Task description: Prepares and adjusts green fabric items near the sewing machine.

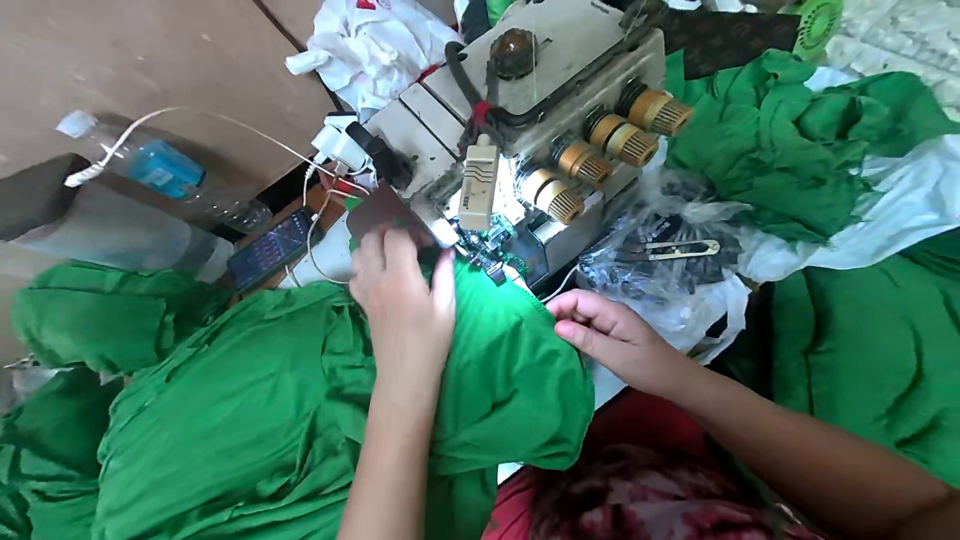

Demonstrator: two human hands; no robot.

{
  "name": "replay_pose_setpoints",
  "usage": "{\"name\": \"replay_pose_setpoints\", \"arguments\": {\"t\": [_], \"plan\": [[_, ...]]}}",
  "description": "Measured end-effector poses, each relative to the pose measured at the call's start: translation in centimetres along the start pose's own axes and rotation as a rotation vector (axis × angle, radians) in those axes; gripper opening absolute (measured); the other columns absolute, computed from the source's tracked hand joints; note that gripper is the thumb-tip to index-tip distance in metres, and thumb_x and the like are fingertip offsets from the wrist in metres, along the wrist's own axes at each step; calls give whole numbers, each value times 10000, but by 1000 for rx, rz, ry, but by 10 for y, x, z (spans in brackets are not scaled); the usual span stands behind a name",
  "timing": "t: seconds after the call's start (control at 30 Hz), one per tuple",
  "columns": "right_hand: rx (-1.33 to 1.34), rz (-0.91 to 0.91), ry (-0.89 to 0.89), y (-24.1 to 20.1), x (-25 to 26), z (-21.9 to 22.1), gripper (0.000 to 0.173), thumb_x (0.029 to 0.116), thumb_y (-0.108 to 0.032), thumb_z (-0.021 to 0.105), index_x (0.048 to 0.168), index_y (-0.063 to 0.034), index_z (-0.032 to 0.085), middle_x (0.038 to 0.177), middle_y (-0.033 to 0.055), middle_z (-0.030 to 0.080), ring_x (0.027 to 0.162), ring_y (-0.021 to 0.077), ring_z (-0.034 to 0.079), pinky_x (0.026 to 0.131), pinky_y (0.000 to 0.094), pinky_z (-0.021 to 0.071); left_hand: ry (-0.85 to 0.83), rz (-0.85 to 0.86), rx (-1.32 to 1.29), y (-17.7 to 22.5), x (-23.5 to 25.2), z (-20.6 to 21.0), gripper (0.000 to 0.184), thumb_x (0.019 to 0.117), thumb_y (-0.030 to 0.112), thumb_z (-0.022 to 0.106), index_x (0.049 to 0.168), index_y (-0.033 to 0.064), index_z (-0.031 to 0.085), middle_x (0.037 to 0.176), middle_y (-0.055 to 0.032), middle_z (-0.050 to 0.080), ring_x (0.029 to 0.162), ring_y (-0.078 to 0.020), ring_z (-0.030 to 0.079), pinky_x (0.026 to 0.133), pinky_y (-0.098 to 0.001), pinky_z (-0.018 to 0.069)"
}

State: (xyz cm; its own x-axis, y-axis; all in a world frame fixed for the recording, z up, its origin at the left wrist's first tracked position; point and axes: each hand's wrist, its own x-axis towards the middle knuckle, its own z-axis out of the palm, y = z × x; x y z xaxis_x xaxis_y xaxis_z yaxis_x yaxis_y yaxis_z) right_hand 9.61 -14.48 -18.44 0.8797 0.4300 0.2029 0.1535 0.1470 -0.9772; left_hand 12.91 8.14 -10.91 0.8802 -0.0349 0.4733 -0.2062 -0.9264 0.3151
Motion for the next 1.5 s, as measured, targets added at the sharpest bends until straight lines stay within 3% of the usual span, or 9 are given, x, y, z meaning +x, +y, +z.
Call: {"name": "replay_pose_setpoints", "arguments": {"t": [0.2,0.33,0.53,0.63,0.77,0.9,1.1,1.23,1.5], "plan": [[-52,-28,-31,1,-3,-3,234,1057,-124,498,1161,37,631,963,1,680,874,-25,628,808,163,534,-150,69,-91,3,-28,-1,369,989,430,575,1100,114,728,1190,-75,727,1359,-332,541,1142,-703,271],[-286,-98,-53,-4,-3,-15,270,1063,-172,502,1164,24,658,1035,63,704,940,28,653,862,198,539,-169,147,-159,-9,-16,1,378,963,426,616,1047,77,735,1040,-78,739,1136,-257,677,1123,-685,321],[-1066,-58,234,-18,0,-103,176,998,-92,601,1070,-58,757,1060,153,717,1002,335,691,864,546,563,-46,173,-239,-1,-39,-12,288,989,333,634,1113,89,722,1240,-155,684,1366,-346,515,1174,-611,310],[-1271,75,219,-23,3,-136,156,939,-86,715,1077,-28,759,1086,229,702,1042,456,664,851,638,536,-24,174,-318,5,-59,-32,221,1015,364,620,1096,168,680,1307,-20,668,1421,-198,474,1230,-487,295],[-1326,222,136,-23,16,-144,289,898,-266,799,1068,-37,750,1106,226,682,1052,451,657,814,649,530,-45,187,-340,1,-76,-56,163,1028,329,606,1071,179,651,1298,66,642,1430,-102,434,1230,-381,299],[-1253,324,117,-28,27,-144,167,921,-152,760,994,-8,717,1041,241,678,1012,458,658,810,657,515,-58,159,-345,-1,-86,-64,145,1027,313,612,1057,175,645,1298,74,633,1429,-76,427,1210,-307,330],[-1116,226,199,-31,18,-154,150,940,-102,721,1064,-24,690,899,169,715,817,374,703,748,631,545,-63,148,-392,-6,-92,-69,136,1023,282,625,1081,165,662,1312,82,634,1402,-63,463,1185,-294,380],[-1178,155,137,-28,14,-151,139,915,-168,768,938,-33,743,932,184,710,870,391,694,760,637,537,-70,138,-434,-2,-95,-68,145,1023,272,625,1117,169,666,1328,109,623,1383,-20,469,1157,-250,401],[-1186,289,62,-24,30,-147,313,920,-191,775,1187,-40,712,1079,215,707,1009,425,679,871,653,515,-114,158,-401,2,-101,-66,149,1030,262,617,1095,131,646,1276,37,641,1365,-34,484,1145,-235,398]]}}
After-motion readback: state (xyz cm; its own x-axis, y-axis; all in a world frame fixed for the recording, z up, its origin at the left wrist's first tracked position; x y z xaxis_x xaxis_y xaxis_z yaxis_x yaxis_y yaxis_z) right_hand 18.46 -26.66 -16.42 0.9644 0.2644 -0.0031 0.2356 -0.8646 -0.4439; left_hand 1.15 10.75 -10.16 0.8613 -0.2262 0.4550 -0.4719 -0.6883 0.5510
